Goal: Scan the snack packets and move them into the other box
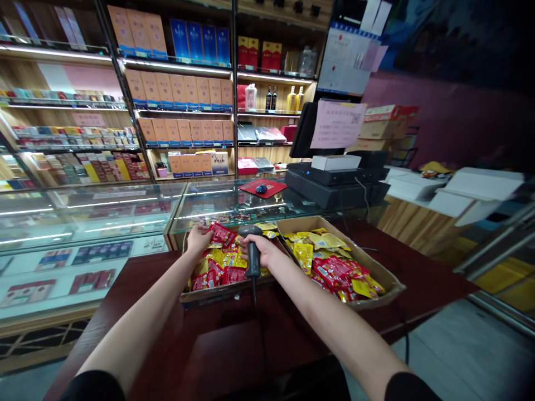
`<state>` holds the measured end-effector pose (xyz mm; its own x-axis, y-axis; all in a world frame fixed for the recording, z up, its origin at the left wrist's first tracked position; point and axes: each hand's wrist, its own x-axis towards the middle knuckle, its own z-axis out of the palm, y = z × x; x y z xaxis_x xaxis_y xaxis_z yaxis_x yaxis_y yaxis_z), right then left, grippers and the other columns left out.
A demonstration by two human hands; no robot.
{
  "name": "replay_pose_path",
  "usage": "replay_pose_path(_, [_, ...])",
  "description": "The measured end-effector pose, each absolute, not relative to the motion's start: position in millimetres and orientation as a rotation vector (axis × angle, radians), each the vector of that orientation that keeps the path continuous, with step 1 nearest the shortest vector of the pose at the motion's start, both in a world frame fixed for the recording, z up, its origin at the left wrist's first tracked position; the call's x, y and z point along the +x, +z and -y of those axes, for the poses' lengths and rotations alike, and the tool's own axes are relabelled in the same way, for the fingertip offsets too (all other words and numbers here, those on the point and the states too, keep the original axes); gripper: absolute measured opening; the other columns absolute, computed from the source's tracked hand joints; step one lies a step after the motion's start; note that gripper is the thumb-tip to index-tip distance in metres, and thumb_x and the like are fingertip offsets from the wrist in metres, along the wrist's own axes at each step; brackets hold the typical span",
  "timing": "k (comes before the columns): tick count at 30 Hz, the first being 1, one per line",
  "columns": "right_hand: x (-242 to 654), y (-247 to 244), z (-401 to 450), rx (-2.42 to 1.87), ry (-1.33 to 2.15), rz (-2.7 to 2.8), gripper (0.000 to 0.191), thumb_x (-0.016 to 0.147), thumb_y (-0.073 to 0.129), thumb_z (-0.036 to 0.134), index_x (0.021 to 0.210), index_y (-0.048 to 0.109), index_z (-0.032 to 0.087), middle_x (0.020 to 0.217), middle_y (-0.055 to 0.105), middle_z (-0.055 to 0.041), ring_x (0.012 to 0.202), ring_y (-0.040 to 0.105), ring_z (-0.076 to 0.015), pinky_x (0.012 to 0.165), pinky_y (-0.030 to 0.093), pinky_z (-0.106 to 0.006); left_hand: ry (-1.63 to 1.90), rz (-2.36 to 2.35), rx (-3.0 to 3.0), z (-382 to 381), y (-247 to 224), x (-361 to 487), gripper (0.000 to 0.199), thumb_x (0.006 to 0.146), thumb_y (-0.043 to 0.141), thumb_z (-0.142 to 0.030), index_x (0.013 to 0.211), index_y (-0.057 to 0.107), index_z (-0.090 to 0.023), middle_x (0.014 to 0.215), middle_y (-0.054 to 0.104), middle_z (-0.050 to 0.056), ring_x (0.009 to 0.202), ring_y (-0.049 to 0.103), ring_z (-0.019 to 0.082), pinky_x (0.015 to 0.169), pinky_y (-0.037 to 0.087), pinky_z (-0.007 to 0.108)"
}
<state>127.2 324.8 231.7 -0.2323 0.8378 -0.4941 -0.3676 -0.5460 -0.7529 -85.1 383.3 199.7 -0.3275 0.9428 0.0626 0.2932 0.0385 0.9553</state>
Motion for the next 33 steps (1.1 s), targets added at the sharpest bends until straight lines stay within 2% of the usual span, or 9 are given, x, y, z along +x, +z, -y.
replay_pose_path(4, [125, 245, -319, -1.19, 1.844, 0.685, 0.005, 0.071, 0.056, 0.012, 0.072, 0.06, 0.014, 0.05, 0.053, 0.003, 0.042, 0.048, -0.0083, 0.049, 0.046, -0.02, 1.312, -1.464, 1.074, -374, 216, -78, 0.034, 0.061, 0.078, -0.027, 0.084, 0.055, -0.016, 0.065, 0.063, 0.001, 0.055, 0.061, 0.014, 0.055, 0.05, 0.027])
replay_pose_path(9, [130, 255, -301, -1.051, 1.864, 0.795, 0.015, 0.069, 0.055, 0.006, 0.079, 0.064, 0.013, 0.06, 0.062, 0.0002, 0.049, 0.056, -0.0092, 0.054, 0.051, -0.02, 1.181, -1.22, 1.148, -363, 216, -62, 0.047, 0.05, 0.085, -0.031, 0.084, 0.056, -0.015, 0.068, 0.063, 0.002, 0.057, 0.06, 0.013, 0.05, 0.05, 0.024])
replay_pose_path(13, [144, 248, -285, -1.036, 1.786, 0.768, 0.017, 0.068, 0.056, 0.007, 0.081, 0.065, 0.012, 0.063, 0.064, -0.0005, 0.051, 0.057, -0.0099, 0.058, 0.054, -0.025, 1.179, -1.234, 1.192, -352, 209, -41, 0.051, 0.049, 0.085, -0.035, 0.085, 0.057, -0.014, 0.069, 0.063, 0.002, 0.055, 0.058, 0.011, 0.046, 0.048, 0.022])
replay_pose_path(18, [162, 236, -265, -1.142, 1.682, 0.868, 0.02, 0.064, 0.062, 0.009, 0.082, 0.068, 0.014, 0.059, 0.064, 0.0006, 0.047, 0.053, -0.0088, 0.053, 0.051, -0.022, 1.121, -1.162, 1.17, -338, 206, -12, 0.049, 0.053, 0.083, -0.038, 0.091, 0.063, -0.015, 0.074, 0.065, 0.002, 0.057, 0.058, 0.009, 0.046, 0.043, 0.017])
replay_pose_path(21, [171, 231, -259, -1.112, 1.598, 0.885, 0.025, 0.062, 0.064, 0.011, 0.085, 0.07, 0.016, 0.074, 0.07, -0.0018, 0.058, 0.058, -0.0101, 0.057, 0.05, -0.021, 0.936, -1.039, 1.076, -335, 202, -5, 0.042, 0.058, 0.081, -0.04, 0.089, 0.066, -0.016, 0.072, 0.065, 0.002, 0.056, 0.057, 0.008, 0.05, 0.046, 0.018])
replay_pose_path(25, [177, 231, -254, -1.113, 1.472, 0.94, 0.029, 0.06, 0.067, 0.015, 0.089, 0.071, 0.017, 0.095, 0.071, -0.0037, 0.077, 0.063, -0.0135, 0.066, 0.05, -0.022, 0.741, -0.93, 1.036, -336, 199, -7, 0.035, 0.057, 0.083, -0.032, 0.084, 0.067, -0.016, 0.071, 0.065, 0.002, 0.055, 0.059, 0.01, 0.052, 0.05, 0.023])
replay_pose_path(28, [174, 232, -245, -1.169, 1.28, 1.055, 0.026, 0.062, 0.069, 0.02, 0.088, 0.07, 0.017, 0.094, 0.071, -0.0034, 0.09, 0.063, -0.0174, 0.081, 0.049, -0.028, 0.827, -0.979, 0.993, -339, 200, -10, 0.034, 0.055, 0.084, -0.028, 0.08, 0.066, -0.016, 0.073, 0.065, 0.002, 0.053, 0.058, 0.009, 0.049, 0.049, 0.021])
replay_pose_path(30, [168, 233, -233, -1.194, 1.148, 1.116, 0.024, 0.064, 0.07, 0.024, 0.087, 0.069, 0.017, 0.091, 0.071, -0.0034, 0.092, 0.064, -0.0193, 0.085, 0.049, -0.031, 0.919, -1.026, 0.945, -341, 200, -12, 0.035, 0.053, 0.085, -0.028, 0.079, 0.064, -0.016, 0.073, 0.065, 0.001, 0.053, 0.057, 0.008, 0.048, 0.048, 0.02])
replay_pose_path(33, [153, 231, -210, -1.13, 1.234, 1.111, 0.026, 0.067, 0.069, 0.033, 0.086, 0.065, 0.015, 0.088, 0.069, -0.006, 0.079, 0.067, -0.0206, 0.069, 0.055, -0.033, 1.028, -1.045, 0.873, -344, 201, -16, 0.038, 0.052, 0.085, -0.028, 0.08, 0.063, -0.016, 0.074, 0.066, 0.001, 0.053, 0.057, 0.008, 0.046, 0.046, 0.018])
